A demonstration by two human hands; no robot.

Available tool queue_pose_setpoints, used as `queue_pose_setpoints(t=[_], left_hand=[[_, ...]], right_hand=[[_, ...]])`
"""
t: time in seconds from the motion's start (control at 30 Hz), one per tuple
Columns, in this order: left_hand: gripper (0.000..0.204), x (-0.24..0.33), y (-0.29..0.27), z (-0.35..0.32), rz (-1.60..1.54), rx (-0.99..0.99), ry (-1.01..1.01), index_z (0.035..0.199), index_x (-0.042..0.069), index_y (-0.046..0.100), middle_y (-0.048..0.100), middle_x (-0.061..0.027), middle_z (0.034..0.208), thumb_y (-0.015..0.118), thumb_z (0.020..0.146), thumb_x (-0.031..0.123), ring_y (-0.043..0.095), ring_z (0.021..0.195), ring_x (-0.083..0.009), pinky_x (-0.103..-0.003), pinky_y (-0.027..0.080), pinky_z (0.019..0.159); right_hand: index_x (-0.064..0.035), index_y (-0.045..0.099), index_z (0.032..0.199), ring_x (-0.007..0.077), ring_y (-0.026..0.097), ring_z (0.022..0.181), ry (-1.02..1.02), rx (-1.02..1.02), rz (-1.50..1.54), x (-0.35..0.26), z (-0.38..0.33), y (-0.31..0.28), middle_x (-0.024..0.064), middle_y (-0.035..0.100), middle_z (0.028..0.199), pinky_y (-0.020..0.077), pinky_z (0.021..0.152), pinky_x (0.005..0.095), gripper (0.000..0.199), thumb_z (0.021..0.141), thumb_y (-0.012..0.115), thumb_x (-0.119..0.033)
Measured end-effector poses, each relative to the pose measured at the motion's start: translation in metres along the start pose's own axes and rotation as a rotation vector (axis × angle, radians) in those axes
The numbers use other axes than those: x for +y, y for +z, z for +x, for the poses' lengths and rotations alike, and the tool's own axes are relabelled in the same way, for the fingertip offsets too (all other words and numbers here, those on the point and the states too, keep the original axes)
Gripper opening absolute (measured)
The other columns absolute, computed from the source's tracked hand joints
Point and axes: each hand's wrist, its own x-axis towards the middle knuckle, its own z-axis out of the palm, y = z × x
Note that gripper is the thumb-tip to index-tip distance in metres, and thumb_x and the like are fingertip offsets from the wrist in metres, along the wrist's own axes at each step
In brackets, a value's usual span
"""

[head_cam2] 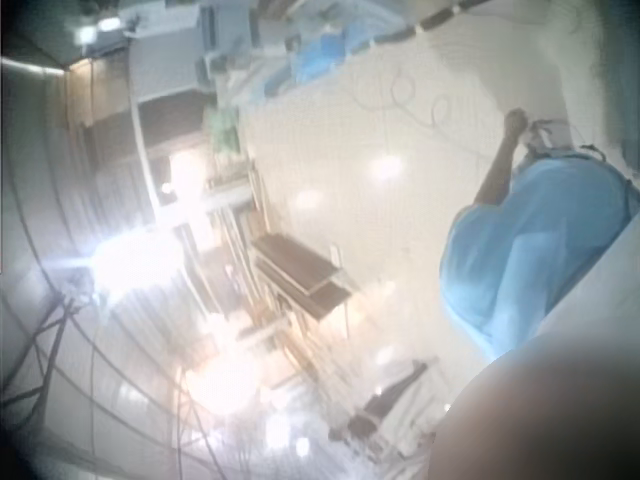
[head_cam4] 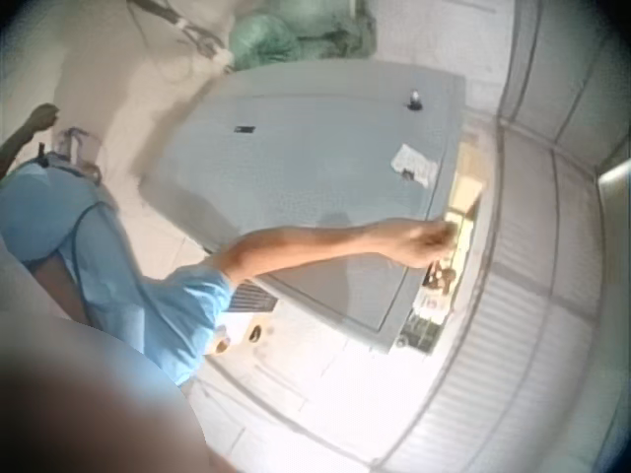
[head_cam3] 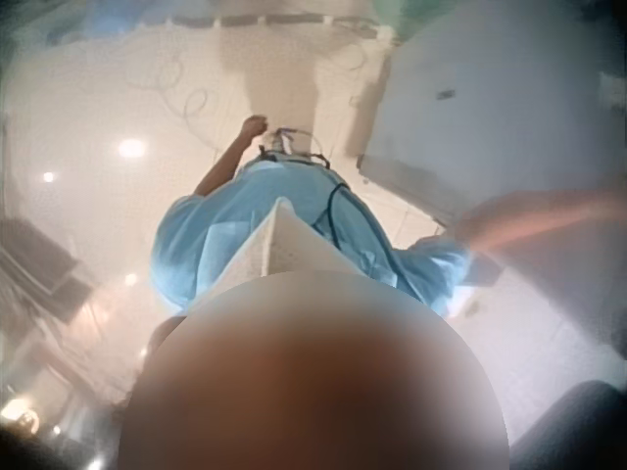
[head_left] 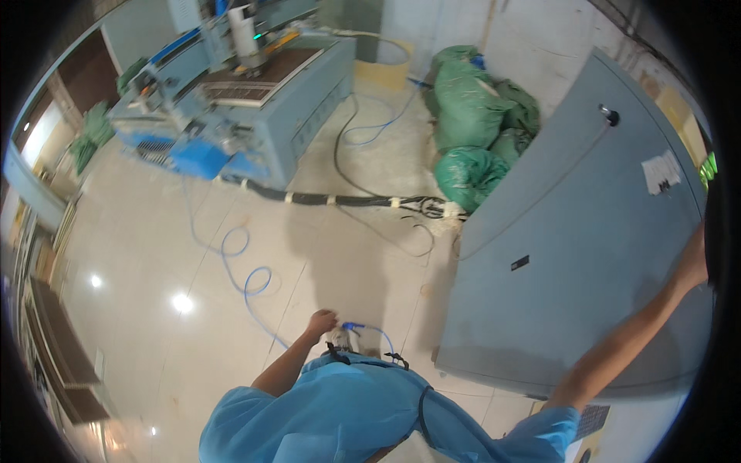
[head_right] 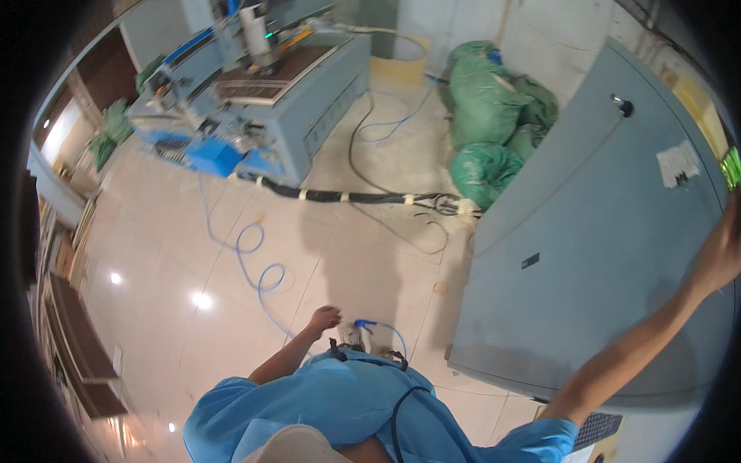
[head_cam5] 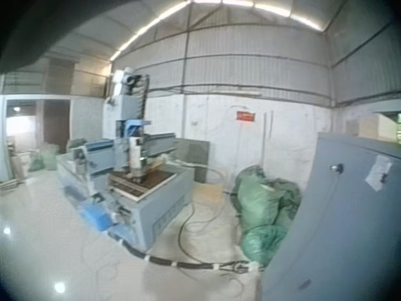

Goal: The person walks to a control station, interacts with the computer, then returns to a large machine. They use a blue air gun to apply adhesive along white strips on a wooden panel, repeatedly checking alignment with a yellow ruler and adjusting the strips by hand.

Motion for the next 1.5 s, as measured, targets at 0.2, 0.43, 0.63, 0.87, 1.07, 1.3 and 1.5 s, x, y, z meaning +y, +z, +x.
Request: queue_pose_setpoints(t=[0.2,0.43,0.63,0.87,1.07,1.3,1.5], left_hand=[[0.049,0.123,0.084,-0.13,-0.248,-0.371,0.309,0.136,0.004,0.06,0.07,-0.0105,0.116,0.055,0.108,0.043,0.067,0.108,-0.0196,-0.034,0.052,0.096],[0.047,0.136,0.064,-0.159,-0.436,-0.228,0.285,0.135,0.0,0.059,0.069,-0.0101,0.114,0.049,0.111,0.04,0.066,0.105,-0.0203,-0.035,0.053,0.094],[0.037,0.072,0.016,-0.149,-0.568,-0.132,0.036,0.134,-0.001,0.058,0.07,-0.0129,0.114,0.049,0.108,0.024,0.067,0.105,-0.0222,-0.039,0.053,0.096],[0.043,0.024,-0.024,-0.162,-0.042,-0.042,0.025,0.141,-0.001,0.054,0.07,-0.0166,0.117,0.044,0.111,0.028,0.066,0.097,-0.0226,-0.036,0.056,0.086],[0.041,0.0,-0.049,-0.151,0.128,0.181,-0.103,0.124,0.004,0.068,0.066,-0.004,0.073,0.042,0.112,0.033,0.055,0.058,-0.0112,-0.027,0.048,0.059],[0.043,-0.143,-0.051,-0.039,0.458,-0.023,-0.325,0.109,0.006,0.072,0.057,0.0007,0.066,0.044,0.112,0.038,0.047,0.055,-0.0065,-0.026,0.035,0.049],[0.029,-0.222,-0.034,-0.026,0.431,0.121,-0.502,0.091,0.002,0.066,0.063,-0.0044,0.07,0.052,0.107,0.022,0.058,0.056,-0.011,-0.028,0.046,0.049]], right_hand=[[-0.0053,0.073,0.115,0.0169,0.066,0.098,0.482,-0.599,0.666,-0.188,-0.279,0.058,0.0074,0.073,0.107,0.053,0.088,0.0338,0.019,0.096,0.069,-0.005],[-0.0009,0.066,0.123,0.0392,0.067,0.109,0.428,-1.189,1.098,-0.347,-0.463,-0.032,0.0199,0.067,0.12,0.056,0.093,0.0443,0.031,0.093,0.065,0.003],[-0.0027,0.065,0.128,0.0379,0.065,0.115,0.314,-1.561,1.276,-0.372,-0.51,-0.088,0.0185,0.064,0.13,0.0547,0.096,0.0449,0.035,0.094,0.068,-0.008],[0.0005,0.07,0.116,0.0304,0.073,0.083,0.808,-1.709,0.768,-0.306,-0.618,-0.092,0.0164,0.074,0.09,0.057,0.076,0.0376,0.028,0.095,0.069,-0.017],[-0.0035,0.069,0.117,0.0398,0.072,0.102,0.954,-2.028,0.156,-0.26,-0.761,-0.126,0.0235,0.075,0.104,0.0575,0.088,0.0481,0.036,0.094,0.068,-0.031],[-0.004,0.059,0.121,0.0404,0.07,0.104,0.738,-2.127,0.11,-0.296,-0.982,-0.093,0.0226,0.07,0.109,0.0567,0.09,0.0527,0.034,0.096,0.064,-0.027],[-0.0042,0.059,0.127,0.0369,0.067,0.113,0.383,-2.25,0.102,-0.332,-1.213,-0.036,0.0193,0.068,0.117,0.0575,0.091,0.0499,0.035,0.095,0.063,-0.018]])
